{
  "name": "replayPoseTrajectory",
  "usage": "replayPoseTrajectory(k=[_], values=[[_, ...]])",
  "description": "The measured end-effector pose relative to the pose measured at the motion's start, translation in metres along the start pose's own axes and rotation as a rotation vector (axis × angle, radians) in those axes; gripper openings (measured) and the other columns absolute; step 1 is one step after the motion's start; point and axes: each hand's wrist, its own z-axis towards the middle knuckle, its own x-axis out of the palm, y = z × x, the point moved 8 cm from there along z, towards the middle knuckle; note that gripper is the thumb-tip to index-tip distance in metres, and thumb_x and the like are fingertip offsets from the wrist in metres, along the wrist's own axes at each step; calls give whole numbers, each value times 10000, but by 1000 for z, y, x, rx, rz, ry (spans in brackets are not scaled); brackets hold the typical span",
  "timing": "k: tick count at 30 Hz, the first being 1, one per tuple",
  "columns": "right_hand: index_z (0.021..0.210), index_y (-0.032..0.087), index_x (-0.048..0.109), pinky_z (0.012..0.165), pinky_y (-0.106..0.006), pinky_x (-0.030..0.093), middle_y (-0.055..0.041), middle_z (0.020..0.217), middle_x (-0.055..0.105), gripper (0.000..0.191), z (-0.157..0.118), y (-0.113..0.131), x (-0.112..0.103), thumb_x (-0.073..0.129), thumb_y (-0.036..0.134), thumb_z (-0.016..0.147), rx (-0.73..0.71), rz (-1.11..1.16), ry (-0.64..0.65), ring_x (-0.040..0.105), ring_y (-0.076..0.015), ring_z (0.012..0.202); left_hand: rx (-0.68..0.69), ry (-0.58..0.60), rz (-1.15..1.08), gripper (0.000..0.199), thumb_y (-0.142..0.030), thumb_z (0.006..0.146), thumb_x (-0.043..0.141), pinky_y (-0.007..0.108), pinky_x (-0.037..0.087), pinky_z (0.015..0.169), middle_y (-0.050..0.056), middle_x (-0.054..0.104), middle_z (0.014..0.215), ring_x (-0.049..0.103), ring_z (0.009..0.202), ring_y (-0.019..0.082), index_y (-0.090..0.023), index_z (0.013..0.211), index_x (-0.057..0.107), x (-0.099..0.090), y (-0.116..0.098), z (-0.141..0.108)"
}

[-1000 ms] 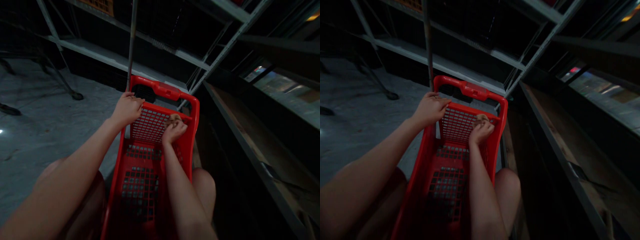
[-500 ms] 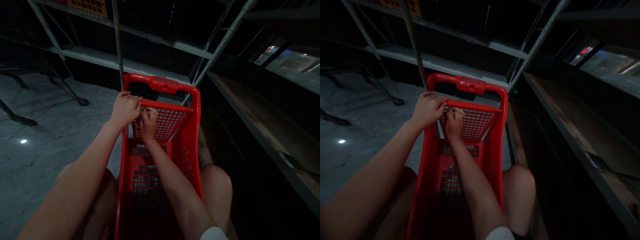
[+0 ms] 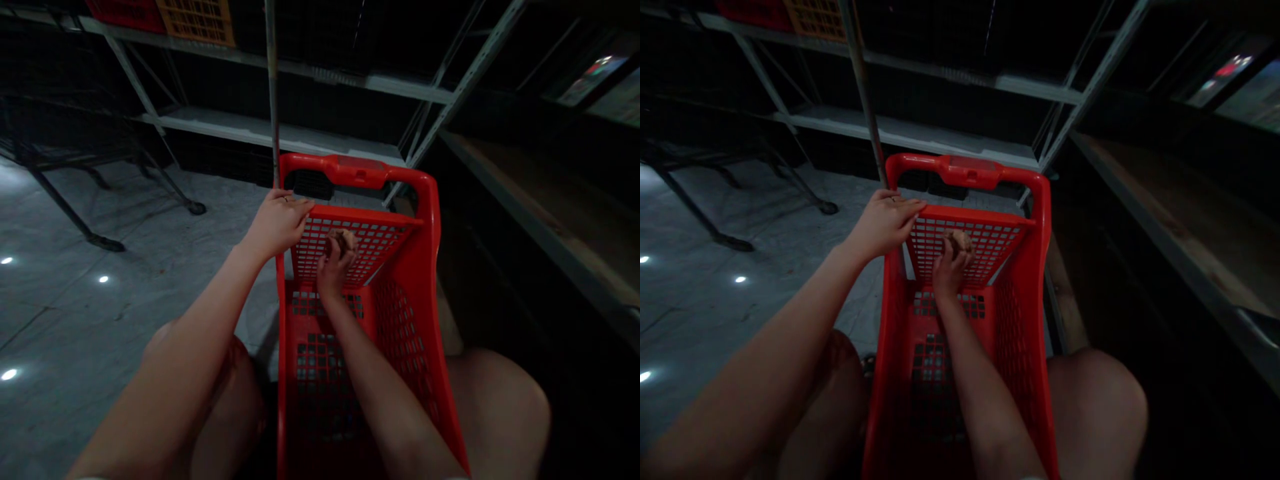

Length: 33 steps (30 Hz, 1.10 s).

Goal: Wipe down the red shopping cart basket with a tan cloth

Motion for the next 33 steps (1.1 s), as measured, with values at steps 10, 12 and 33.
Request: replayPoseTrajectory(k=[10, 12, 33], values=[[1351, 238, 552, 1166, -497, 458, -120, 1233, 557, 406, 43, 57, -20, 506, 170, 953, -208, 297, -89, 555, -245, 1289, -4, 97, 35, 640, -14, 836, 443, 474, 395, 1193, 118, 660, 1460, 665, 1304, 256, -140, 1435, 629, -8, 13, -13], [1412, 218, 490, 1152, -493, 468, -142, 1262, 577, 477, 30, 46, -12, 528, 185, 937, -125, 291, -101, 563, -256, 1291, -9, 105, 34, 673, 7, 814, 446, 473, 395, 1199, 123, 643, 1478, 641, 1342, 249, -136, 1450, 614, -10, 15, -16], [945, 245, 747, 708, -282, 522, -45, 840, 637, 259, -56, 54, 50, 549, 88, 889, -400, 148, 236, 589, -194, 795, -29, 135, -2, 697, 13, 780, 488, 490, 395, 1205, 99, 627, 1502, 654, 1321, 243, -187, 1434, 617, -18, 29, -23]])
